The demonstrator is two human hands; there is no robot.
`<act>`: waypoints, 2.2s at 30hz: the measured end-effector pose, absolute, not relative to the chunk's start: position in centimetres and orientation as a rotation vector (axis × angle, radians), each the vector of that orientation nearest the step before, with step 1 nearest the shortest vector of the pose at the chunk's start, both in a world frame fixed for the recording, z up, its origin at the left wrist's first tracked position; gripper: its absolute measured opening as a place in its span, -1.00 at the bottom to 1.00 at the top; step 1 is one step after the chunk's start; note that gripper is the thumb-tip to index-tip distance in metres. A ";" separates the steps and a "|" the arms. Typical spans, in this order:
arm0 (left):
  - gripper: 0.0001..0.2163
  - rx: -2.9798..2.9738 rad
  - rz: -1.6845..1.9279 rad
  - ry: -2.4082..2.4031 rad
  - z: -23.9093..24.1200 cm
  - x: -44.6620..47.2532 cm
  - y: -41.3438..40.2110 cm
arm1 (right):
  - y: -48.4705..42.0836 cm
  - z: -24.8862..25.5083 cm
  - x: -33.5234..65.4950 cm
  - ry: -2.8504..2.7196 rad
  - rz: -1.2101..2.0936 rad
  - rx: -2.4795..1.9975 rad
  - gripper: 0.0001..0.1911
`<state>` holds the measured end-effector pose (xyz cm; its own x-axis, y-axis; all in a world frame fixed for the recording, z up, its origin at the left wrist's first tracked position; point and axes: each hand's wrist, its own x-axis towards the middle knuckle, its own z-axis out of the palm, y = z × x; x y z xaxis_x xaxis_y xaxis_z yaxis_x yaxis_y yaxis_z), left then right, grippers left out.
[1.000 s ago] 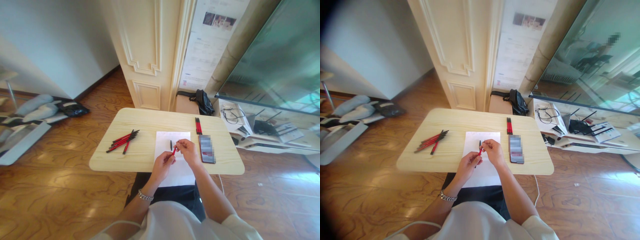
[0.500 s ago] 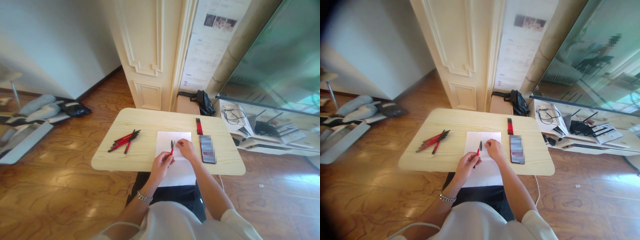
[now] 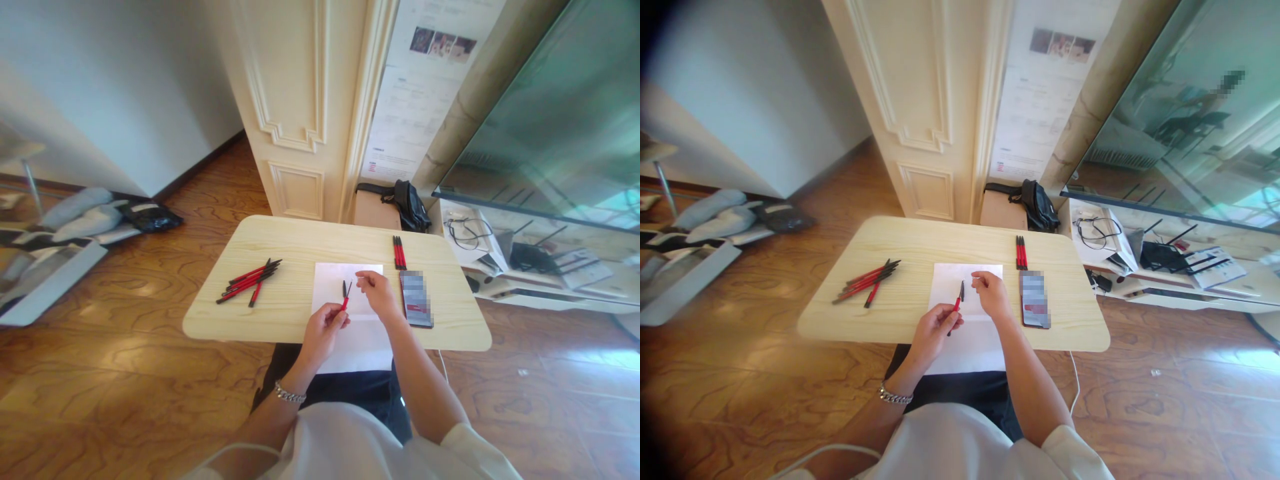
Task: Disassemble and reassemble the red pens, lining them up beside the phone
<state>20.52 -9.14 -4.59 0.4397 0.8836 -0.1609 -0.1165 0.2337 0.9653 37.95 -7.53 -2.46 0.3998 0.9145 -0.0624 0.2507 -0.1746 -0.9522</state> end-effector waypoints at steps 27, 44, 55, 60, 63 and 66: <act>-0.77 1.259 0.779 0.833 -4.7 20.8 -9.7 | -9.1 0.7 37.6 -0.983 0.847 -1.492 -0.70; -0.73 1.175 0.823 0.855 -4.6 19.9 -9.6 | -5.6 -3.9 35.9 -1.370 0.587 -2.245 -0.76; -0.74 1.160 0.818 0.843 -4.5 20.0 -9.3 | -6.9 0.7 38.2 -0.761 0.954 -1.258 -0.60; -0.74 1.190 0.807 0.838 -4.4 20.5 -9.5 | -7.7 2.2 37.9 -0.723 0.947 -1.198 -0.63; -0.75 1.217 0.802 0.842 -4.3 20.4 -9.6 | -7.8 2.0 37.6 -0.738 0.957 -1.199 -0.63; -0.75 1.223 0.792 0.849 -4.3 20.3 -9.6 | -7.8 1.8 37.5 -0.764 0.962 -1.222 -0.64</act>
<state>20.26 -9.60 -4.26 0.4715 0.8736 -0.1203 -0.0593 0.1675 0.9841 37.53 -7.82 1.83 0.4165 0.9089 -0.0193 -0.1872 0.0649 -0.9802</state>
